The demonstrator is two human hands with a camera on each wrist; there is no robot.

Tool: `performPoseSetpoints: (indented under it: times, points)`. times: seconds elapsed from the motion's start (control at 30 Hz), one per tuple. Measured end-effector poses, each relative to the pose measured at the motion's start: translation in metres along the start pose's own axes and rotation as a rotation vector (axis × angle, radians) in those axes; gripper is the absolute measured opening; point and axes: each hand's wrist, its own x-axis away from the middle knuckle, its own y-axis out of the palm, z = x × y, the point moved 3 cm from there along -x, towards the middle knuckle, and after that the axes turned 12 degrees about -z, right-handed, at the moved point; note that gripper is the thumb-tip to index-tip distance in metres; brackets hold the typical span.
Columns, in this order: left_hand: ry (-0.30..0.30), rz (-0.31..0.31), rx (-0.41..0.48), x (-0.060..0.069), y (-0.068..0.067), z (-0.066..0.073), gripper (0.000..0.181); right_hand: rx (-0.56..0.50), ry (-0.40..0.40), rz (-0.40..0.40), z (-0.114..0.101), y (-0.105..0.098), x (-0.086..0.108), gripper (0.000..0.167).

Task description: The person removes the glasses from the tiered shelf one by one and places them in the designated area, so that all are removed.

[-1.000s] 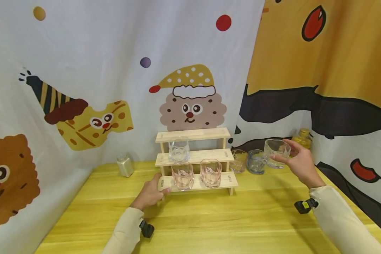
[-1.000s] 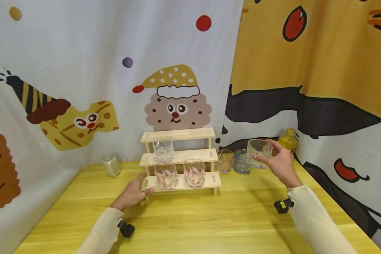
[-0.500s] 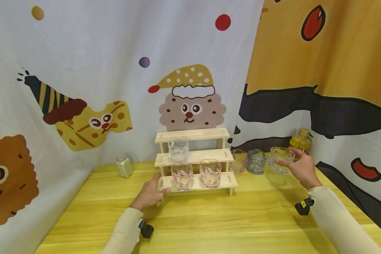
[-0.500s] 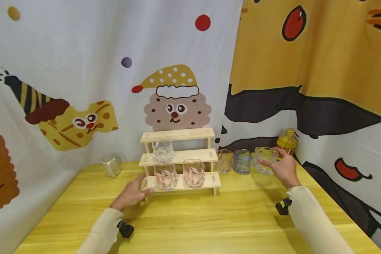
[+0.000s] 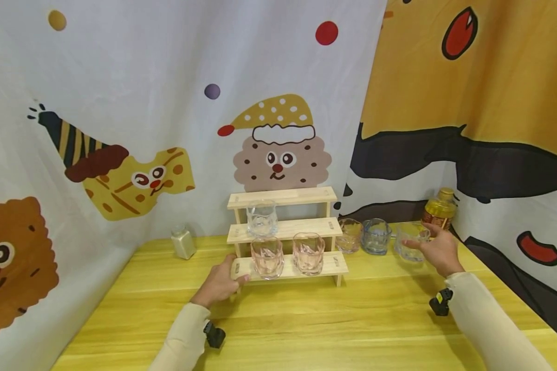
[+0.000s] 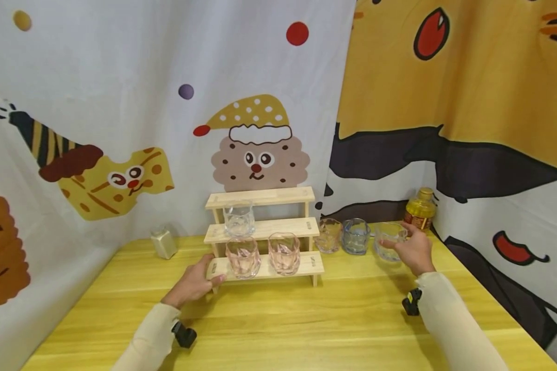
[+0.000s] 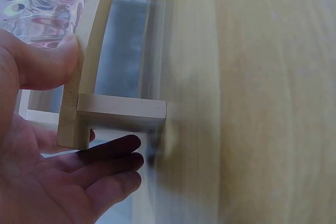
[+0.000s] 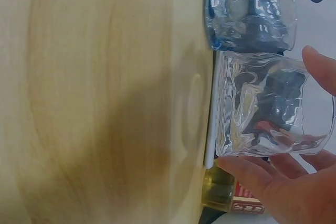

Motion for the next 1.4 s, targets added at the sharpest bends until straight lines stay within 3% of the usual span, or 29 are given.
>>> performPoseSetpoints:
  times: [0.33,0.83,1.4]
  points:
    - [0.002,0.004,-0.016,-0.002,-0.001,0.001,0.064,0.004,0.005,0.006,0.006,0.005,-0.007,0.101]
    - [0.010,0.001,-0.002,-0.001,0.000,0.002,0.063,-0.073,0.014,-0.025,0.008,0.007,-0.014,0.099]
    - [0.016,-0.001,0.005,0.000,0.001,0.000,0.063,-0.043,0.026,-0.173,0.009,0.004,-0.033,0.102]
